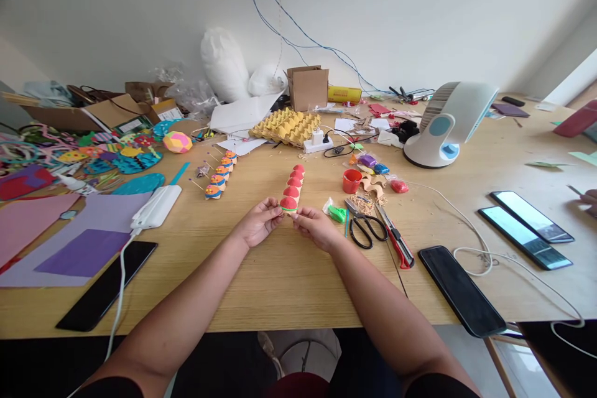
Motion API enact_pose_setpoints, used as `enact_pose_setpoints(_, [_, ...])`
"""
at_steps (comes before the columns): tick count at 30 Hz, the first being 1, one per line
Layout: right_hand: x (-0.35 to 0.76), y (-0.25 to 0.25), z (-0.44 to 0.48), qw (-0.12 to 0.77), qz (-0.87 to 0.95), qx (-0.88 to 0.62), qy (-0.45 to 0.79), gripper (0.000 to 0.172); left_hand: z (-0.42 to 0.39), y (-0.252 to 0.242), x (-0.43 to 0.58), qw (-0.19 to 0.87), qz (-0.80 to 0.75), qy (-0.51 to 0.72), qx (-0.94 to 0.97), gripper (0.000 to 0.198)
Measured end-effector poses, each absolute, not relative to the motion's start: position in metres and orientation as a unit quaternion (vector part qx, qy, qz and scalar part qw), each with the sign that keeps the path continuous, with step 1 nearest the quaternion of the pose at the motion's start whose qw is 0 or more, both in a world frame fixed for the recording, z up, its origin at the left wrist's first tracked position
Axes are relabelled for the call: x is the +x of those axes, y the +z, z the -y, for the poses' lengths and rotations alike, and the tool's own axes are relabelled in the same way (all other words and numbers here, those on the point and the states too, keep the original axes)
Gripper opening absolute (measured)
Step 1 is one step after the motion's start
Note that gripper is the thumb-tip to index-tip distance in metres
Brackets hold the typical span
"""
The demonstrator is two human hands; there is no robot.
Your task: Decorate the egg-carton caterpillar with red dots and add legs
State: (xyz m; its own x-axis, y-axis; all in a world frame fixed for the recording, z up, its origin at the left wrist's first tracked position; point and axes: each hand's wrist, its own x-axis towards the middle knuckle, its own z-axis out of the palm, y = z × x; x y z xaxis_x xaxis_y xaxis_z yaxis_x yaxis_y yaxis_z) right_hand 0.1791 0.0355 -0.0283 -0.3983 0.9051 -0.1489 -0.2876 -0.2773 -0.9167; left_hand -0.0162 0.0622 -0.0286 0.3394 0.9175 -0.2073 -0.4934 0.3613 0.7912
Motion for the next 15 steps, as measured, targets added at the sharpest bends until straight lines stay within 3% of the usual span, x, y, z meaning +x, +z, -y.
enact_pose_setpoints(15, [0.180, -0.039, -0.040, 0.421, 0.452, -0.373, 0.692, 0.049, -0.060, -0.025, -0.016, 0.753, -0.327, 0.461, 0.336, 0.043])
